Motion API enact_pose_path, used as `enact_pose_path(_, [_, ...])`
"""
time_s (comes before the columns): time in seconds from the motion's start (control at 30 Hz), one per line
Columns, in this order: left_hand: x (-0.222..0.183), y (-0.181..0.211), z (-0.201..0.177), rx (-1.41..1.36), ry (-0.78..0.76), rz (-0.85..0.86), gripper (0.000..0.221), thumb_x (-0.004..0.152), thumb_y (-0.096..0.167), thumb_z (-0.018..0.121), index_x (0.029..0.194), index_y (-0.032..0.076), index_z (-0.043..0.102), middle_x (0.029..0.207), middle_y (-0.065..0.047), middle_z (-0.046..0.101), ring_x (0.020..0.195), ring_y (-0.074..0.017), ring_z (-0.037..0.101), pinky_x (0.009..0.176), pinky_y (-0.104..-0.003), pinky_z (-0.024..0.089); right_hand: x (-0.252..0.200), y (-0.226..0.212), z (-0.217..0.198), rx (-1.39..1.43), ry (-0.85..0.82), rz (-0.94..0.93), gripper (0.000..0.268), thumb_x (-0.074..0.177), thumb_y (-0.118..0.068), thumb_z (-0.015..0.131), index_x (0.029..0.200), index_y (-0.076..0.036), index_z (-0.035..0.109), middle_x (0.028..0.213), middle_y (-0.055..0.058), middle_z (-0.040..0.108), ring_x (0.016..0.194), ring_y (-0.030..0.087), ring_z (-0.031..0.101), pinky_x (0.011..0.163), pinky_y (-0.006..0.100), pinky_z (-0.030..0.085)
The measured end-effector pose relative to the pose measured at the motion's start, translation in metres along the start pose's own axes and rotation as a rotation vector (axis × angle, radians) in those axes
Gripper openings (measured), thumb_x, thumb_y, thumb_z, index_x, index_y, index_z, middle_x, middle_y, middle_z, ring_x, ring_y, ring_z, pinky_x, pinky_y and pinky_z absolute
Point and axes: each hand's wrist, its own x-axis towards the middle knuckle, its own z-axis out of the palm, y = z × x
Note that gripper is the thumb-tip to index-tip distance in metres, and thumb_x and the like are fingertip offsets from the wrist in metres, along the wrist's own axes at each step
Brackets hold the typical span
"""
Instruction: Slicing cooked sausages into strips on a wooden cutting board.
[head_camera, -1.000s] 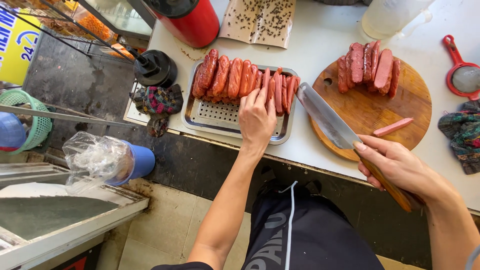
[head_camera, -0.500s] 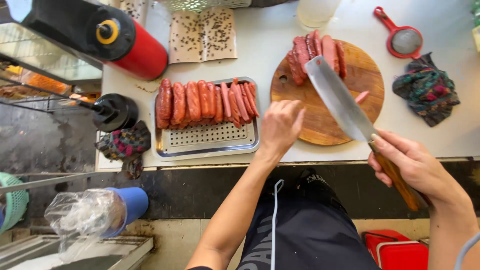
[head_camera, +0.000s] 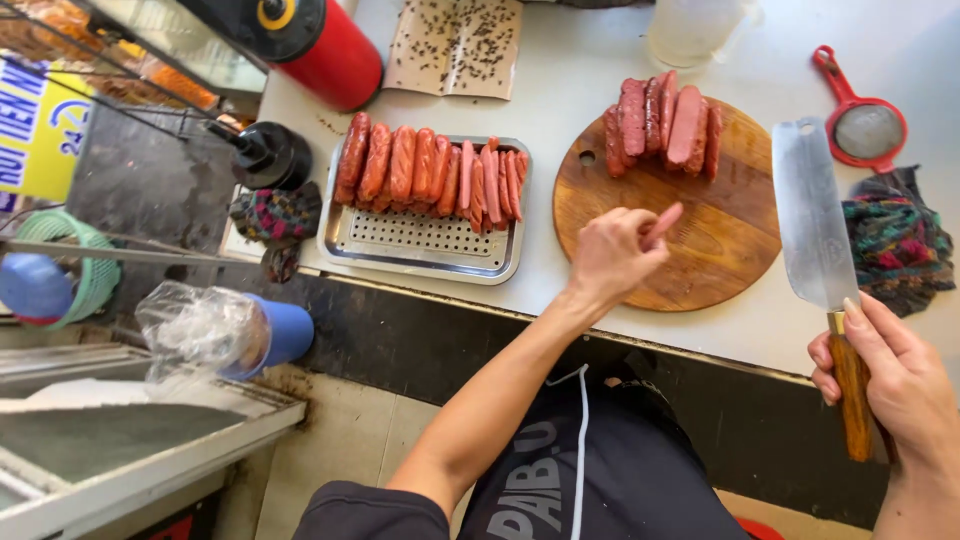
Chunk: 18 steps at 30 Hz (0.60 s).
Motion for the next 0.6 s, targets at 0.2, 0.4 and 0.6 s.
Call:
enact_pose_path(0.2, [0.004,-0.056,-0.137,0.270,0.356,-0.293,0.012,0.084,0.011,0.077,0.092,0.002,0.077,0.083,-0.012,0.075,0.069,-0.0182,0.071,0.065,-0.031,0.061,0.033,0.000,0.001,0.060,-0.105,-0.047,0.031,0.120,-0.024,0.045,0.141,-0.004,0.055,0.080,0.011,0.053,0.056,0.017,0.048,0.049,0.029,0.039])
enact_pose_path(0.4, [0.014,-0.119,-0.148,0.566,0.435,-0.135,0.026,0.085,0.012,0.078,0.108,-0.002,0.075,0.096,-0.018,0.076,0.085,-0.0267,0.075,0.076,-0.036,0.062,0.038,-0.020,0.017,0.019,-0.107,-0.033,0.034,0.119,-0.025,0.047,0.147,-0.008,0.056,0.081,0.010,0.055,0.058,0.017,0.049,0.051,0.029,0.041])
enact_pose_path(0.6, [0.049,-0.045,-0.096,0.278,0.312,-0.112,0.024,0.090,0.018,0.078,0.106,0.001,0.077,0.098,-0.017,0.077,0.083,-0.0264,0.076,0.078,-0.038,0.062,0.024,-0.040,0.020,0.101,-0.010,-0.012,0.034,0.114,-0.025,0.046,0.139,-0.004,0.057,0.078,0.008,0.053,0.058,0.015,0.048,0.053,0.028,0.039])
